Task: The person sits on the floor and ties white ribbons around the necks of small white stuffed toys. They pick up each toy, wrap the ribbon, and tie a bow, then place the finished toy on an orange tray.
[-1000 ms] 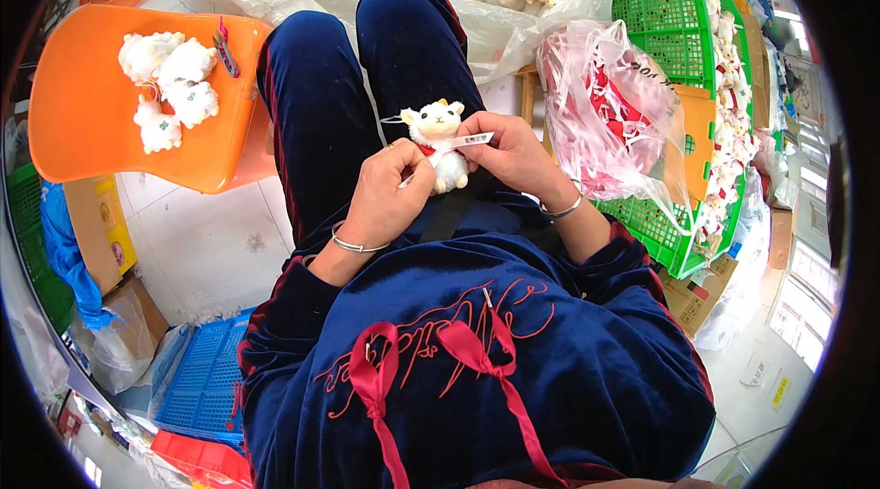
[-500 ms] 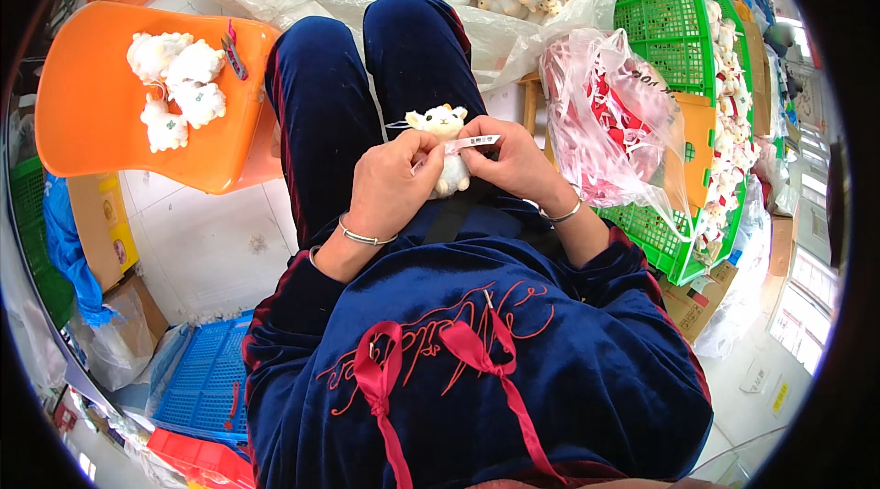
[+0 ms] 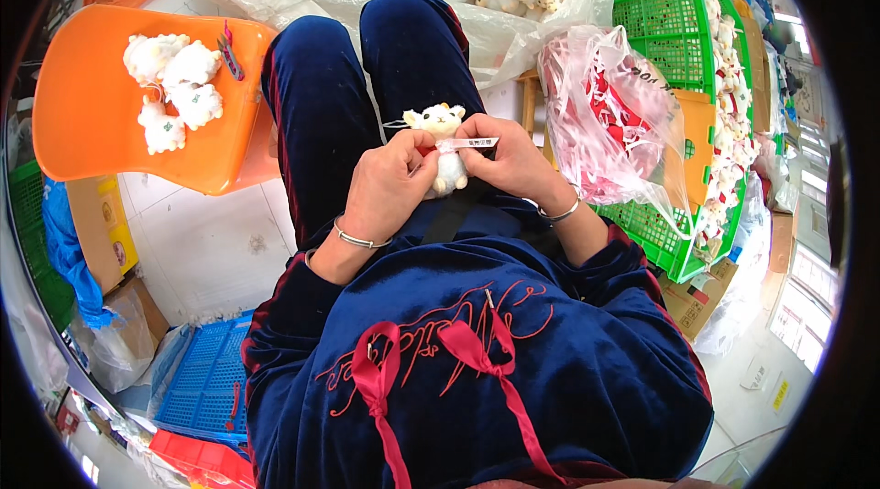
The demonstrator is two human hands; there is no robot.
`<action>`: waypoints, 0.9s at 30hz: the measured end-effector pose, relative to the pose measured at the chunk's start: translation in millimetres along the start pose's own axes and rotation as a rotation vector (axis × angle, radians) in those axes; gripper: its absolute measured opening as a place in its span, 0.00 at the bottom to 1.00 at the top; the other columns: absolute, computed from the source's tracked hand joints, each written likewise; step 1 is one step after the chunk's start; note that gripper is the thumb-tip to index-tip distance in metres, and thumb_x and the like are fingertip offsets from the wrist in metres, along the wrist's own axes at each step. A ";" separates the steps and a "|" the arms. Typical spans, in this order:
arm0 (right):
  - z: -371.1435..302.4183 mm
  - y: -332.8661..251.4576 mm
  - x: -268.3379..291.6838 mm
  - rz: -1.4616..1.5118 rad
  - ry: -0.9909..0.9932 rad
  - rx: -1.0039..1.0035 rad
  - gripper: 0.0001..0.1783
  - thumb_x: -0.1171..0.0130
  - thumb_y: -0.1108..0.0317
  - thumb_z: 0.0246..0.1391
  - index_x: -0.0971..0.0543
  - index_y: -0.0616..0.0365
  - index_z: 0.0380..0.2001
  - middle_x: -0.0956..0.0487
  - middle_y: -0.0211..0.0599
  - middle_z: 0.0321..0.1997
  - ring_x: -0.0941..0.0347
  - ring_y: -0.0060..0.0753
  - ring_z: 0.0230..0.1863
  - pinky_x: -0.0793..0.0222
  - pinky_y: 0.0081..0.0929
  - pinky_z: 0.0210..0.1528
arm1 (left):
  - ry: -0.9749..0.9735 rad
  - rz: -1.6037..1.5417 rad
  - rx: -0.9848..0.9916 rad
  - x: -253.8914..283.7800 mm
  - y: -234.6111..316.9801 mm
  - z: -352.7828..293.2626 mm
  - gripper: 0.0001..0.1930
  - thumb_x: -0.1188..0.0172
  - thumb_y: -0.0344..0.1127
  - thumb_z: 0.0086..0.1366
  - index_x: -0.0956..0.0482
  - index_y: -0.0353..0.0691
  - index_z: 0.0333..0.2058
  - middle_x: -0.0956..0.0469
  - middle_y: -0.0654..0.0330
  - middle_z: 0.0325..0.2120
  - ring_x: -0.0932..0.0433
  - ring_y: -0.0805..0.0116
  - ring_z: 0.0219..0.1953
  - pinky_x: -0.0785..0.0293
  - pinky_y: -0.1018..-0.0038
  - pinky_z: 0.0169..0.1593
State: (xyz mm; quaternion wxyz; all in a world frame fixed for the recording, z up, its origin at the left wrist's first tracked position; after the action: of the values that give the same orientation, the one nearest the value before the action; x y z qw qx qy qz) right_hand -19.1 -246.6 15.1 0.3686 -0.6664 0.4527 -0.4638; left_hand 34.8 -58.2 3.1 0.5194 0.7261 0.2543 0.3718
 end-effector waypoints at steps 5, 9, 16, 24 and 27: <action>0.3 -1.8 0.3 -0.027 -0.007 0.037 0.08 0.39 0.71 0.57 0.22 0.65 0.36 0.21 0.33 0.29 0.28 0.20 0.33 0.30 0.24 0.38 | -0.036 0.054 0.004 0.7 -1.4 1.1 0.09 0.34 0.36 0.65 0.17 0.37 0.38 0.18 0.53 0.21 0.17 0.60 0.23 0.24 0.69 0.29; 1.3 -0.6 -2.4 -0.024 -0.011 0.061 0.07 0.38 0.71 0.57 0.22 0.65 0.36 0.20 0.34 0.29 0.28 0.20 0.33 0.30 0.24 0.38 | 0.048 -0.005 0.017 -1.5 -4.2 2.3 0.09 0.34 0.37 0.64 0.16 0.37 0.35 0.18 0.54 0.22 0.17 0.58 0.24 0.24 0.67 0.30; 0.9 -1.1 -3.6 0.019 -0.039 0.011 0.06 0.38 0.72 0.59 0.23 0.63 0.34 0.23 0.28 0.29 0.31 0.17 0.33 0.33 0.21 0.37 | 0.064 0.016 -0.035 -0.8 -4.0 5.6 0.07 0.34 0.34 0.61 0.18 0.36 0.31 0.19 0.53 0.24 0.18 0.59 0.26 0.24 0.67 0.32; -0.3 1.1 0.2 -0.048 0.047 0.065 0.05 0.36 0.74 0.55 0.21 0.62 0.33 0.21 0.35 0.27 0.26 0.24 0.29 0.30 0.25 0.33 | 0.045 -0.074 -0.061 -1.5 -10.2 2.4 0.05 0.38 0.28 0.63 0.25 0.34 0.33 0.24 0.54 0.22 0.23 0.64 0.23 0.27 0.70 0.31; -0.1 -2.6 0.7 -0.187 0.108 0.236 0.04 0.36 0.75 0.54 0.21 0.61 0.32 0.22 0.37 0.28 0.24 0.31 0.29 0.28 0.28 0.33 | 0.027 -0.104 -0.069 -2.0 -13.9 -0.8 0.05 0.40 0.28 0.64 0.27 0.34 0.34 0.25 0.55 0.22 0.25 0.66 0.23 0.27 0.71 0.30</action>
State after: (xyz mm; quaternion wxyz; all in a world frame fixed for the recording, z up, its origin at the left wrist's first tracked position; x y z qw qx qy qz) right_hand -18.4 -246.5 17.7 0.3746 -0.6320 0.3502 -0.5810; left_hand 33.3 -54.7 -10.4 0.5593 0.6884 0.2860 0.3627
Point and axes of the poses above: each hand's wrist, its own z-axis towards the middle knuckle, its own x-axis out of the back of the hand, y = z × x, the point moved 3 cm from there along z, towards the middle knuckle
